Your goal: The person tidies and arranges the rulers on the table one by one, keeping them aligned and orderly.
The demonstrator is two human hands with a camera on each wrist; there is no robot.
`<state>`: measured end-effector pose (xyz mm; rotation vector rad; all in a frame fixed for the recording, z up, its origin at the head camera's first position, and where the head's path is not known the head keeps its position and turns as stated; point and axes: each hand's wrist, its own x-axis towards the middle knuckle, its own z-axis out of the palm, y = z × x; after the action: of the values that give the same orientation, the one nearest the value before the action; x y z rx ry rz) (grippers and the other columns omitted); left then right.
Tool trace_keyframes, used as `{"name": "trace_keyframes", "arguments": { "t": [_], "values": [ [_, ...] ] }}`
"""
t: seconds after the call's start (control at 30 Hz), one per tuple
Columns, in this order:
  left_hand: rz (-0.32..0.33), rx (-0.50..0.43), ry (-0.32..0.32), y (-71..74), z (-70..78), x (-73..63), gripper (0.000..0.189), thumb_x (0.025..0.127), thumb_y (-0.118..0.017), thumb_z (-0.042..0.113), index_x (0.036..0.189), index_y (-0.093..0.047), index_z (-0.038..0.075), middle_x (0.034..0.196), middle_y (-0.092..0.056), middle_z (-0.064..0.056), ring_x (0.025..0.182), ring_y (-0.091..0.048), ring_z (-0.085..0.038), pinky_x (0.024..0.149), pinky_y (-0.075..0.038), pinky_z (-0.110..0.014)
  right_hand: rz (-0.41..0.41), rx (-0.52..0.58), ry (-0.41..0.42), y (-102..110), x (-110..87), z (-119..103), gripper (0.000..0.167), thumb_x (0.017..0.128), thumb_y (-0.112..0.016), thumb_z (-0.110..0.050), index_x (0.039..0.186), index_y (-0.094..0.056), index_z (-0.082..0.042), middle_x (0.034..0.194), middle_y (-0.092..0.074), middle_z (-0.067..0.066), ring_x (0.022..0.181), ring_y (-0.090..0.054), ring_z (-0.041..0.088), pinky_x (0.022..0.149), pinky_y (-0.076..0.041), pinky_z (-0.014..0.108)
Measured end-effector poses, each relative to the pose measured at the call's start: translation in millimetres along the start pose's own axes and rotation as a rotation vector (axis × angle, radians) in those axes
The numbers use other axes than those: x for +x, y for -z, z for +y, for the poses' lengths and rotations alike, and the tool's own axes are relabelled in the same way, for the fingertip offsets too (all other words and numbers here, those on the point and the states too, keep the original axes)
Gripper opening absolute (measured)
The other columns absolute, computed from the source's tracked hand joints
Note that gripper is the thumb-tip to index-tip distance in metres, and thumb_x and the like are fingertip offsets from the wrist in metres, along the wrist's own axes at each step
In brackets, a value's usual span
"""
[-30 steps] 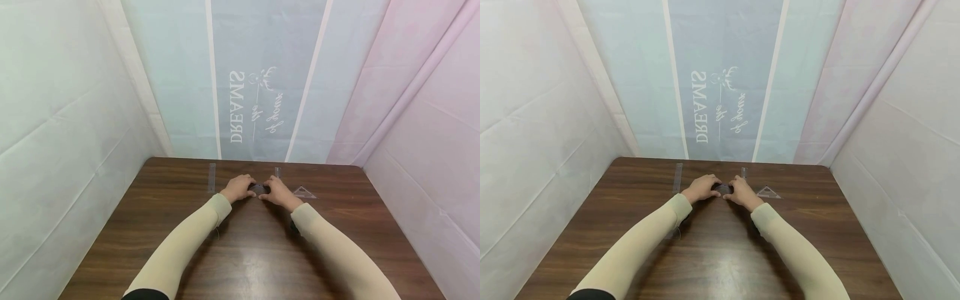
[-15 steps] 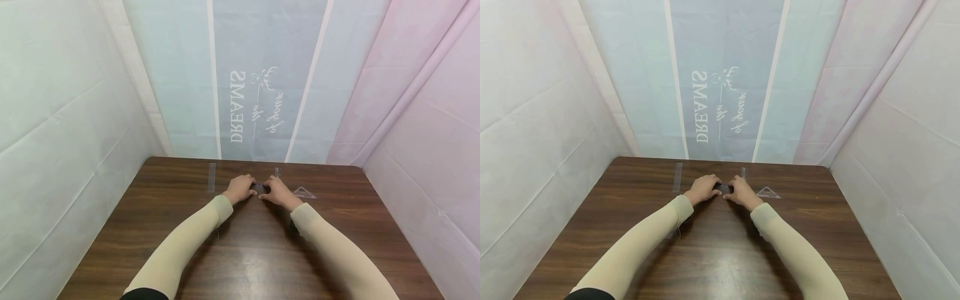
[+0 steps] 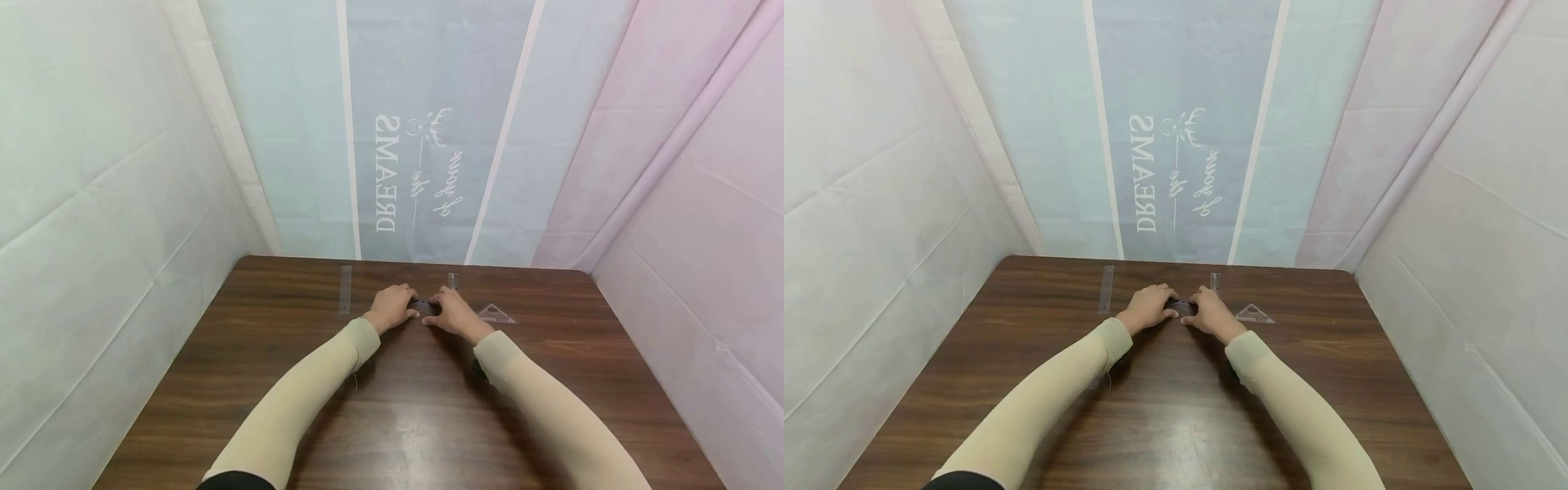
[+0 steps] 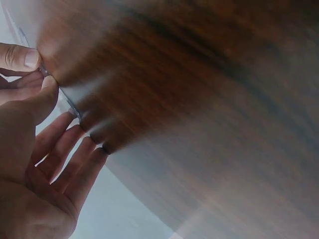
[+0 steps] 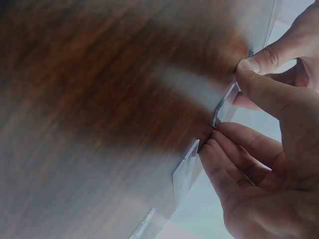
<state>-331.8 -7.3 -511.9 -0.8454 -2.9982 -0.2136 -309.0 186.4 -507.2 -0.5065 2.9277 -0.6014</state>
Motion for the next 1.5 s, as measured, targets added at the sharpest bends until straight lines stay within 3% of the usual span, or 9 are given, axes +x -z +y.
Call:
{"name": "trace_keyframes", "arguments": {
  "t": [0.43, 0.93, 1.27, 1.5],
  "values": [
    [-0.050, 0.001, 0.014, 1.2, -1.7, 0.9, 0.047, 0.103, -0.073, 0.047, 0.140, -0.069, 0.019, 0.132, -0.067, -0.003, 0.121, -0.063, -0.023, 0.096, -0.059, -0.045, 0.013, 0.010, -0.006, -0.4, -1.2, -1.0, 0.056, 0.096, -0.085, -0.032, 0.136, -0.070, 0.004, 0.120, -0.060, 0.016, 0.107, -0.059, 0.030, 0.094, -0.051, 0.047],
    [-0.037, -0.018, 0.019, -2.1, 3.8, 2.0, 0.043, 0.102, -0.074, 0.040, 0.134, -0.069, 0.012, 0.126, -0.064, -0.006, 0.117, -0.061, -0.023, 0.094, -0.059, -0.042, 0.045, 0.025, 0.011, 0.8, -2.9, -3.3, 0.053, 0.095, -0.086, -0.028, 0.133, -0.071, 0.006, 0.112, -0.061, 0.014, 0.103, -0.059, 0.028, 0.094, -0.052, 0.047],
    [-0.007, -0.057, -0.006, 0.2, 2.8, -5.6, 0.040, 0.099, -0.079, 0.036, 0.126, -0.070, 0.008, 0.116, -0.064, -0.007, 0.106, -0.060, -0.021, 0.085, -0.059, -0.038, 0.048, 0.037, 0.028, -2.2, -5.8, -3.7, 0.050, 0.096, -0.085, -0.027, 0.132, -0.070, 0.005, 0.115, -0.063, 0.014, 0.106, -0.062, 0.029, 0.096, -0.054, 0.048],
    [-0.025, -0.105, -0.062, -0.8, 0.9, -7.2, 0.038, 0.099, -0.079, 0.034, 0.123, -0.069, 0.006, 0.114, -0.063, -0.007, 0.102, -0.059, -0.020, 0.088, -0.056, -0.033, 0.058, 0.046, 0.038, -2.5, -8.2, -5.7, 0.042, 0.095, -0.086, -0.020, 0.125, -0.073, 0.005, 0.109, -0.062, 0.013, 0.093, -0.059, 0.024, 0.087, -0.053, 0.045]
  ]
}}
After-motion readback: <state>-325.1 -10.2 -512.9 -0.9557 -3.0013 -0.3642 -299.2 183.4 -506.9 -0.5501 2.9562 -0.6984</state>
